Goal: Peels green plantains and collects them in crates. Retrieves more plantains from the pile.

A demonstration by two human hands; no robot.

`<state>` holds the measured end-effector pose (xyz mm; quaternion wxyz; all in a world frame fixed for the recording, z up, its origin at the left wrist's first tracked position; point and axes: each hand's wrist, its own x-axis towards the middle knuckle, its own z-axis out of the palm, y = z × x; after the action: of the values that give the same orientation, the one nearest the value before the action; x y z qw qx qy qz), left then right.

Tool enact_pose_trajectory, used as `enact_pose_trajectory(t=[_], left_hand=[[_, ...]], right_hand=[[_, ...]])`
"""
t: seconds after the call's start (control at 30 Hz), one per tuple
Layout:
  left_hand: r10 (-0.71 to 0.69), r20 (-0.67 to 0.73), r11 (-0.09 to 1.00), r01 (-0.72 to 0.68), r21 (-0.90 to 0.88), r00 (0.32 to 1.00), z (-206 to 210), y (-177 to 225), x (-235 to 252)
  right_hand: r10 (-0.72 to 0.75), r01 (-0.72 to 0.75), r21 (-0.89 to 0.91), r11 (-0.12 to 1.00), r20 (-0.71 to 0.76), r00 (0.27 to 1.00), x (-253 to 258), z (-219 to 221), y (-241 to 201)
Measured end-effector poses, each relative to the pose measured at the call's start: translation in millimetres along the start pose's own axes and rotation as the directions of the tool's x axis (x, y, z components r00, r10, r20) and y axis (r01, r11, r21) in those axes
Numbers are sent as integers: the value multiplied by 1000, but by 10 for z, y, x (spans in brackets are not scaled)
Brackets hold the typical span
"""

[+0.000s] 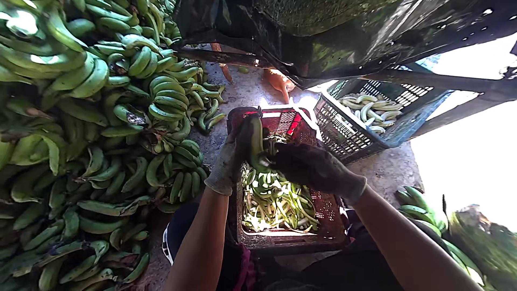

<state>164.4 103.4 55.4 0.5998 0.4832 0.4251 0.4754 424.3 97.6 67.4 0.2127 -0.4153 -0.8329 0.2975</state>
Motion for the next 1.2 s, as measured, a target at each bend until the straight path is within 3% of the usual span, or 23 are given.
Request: enact_pose_trajectory(t=[0.13,0.27,0.37,0.53,0.6,0.67,0.77,0.87,0.93,1.0,1.07,1.2], left_hand=[[70,-79,996,-73,-43,994,90,-46,-27],[4,-86,987,-18,-159,996,168,-117,-15],[-29,-88,996,21,-89,996,215,-93,3],[80,-83,991,-88,-97,993,174,-22,-7],[79,-59,995,-83,-55,995,234,-13,-41],[33,13,999,-33,-30,999,288,4,-97],[-90,86,995,87,47,992,373,77,-122],[-71,-22,997,70,-28,997,245,2,-9],[12,-142,994,-27,-106,990,142,-54,27],[67,-213,994,-85,-74,975,143,-55,14],[64,-166,997,-70,-28,984,219,-19,-64],[-68,35,996,66,53,997,335,45,-108]], right_hand=[[-71,74,-72,995,49,996,4,46,-22],[-63,51,-146,988,-79,995,24,32,-45],[-57,45,-163,986,-70,996,19,13,-45],[-60,51,-220,974,-35,998,26,34,-68],[-97,62,-310,949,-99,990,77,-4,-35],[-118,10,-369,930,-271,955,158,-93,57],[29,-171,-358,918,-371,928,226,-356,215],[92,-164,-242,956,-283,955,123,-319,178],[-12,-7,-118,993,-157,987,65,-97,34],[-77,71,-118,991,-45,996,86,29,-38],[-112,88,-192,977,-116,987,163,2,59],[-20,-79,-320,944,-295,955,324,-372,257]])
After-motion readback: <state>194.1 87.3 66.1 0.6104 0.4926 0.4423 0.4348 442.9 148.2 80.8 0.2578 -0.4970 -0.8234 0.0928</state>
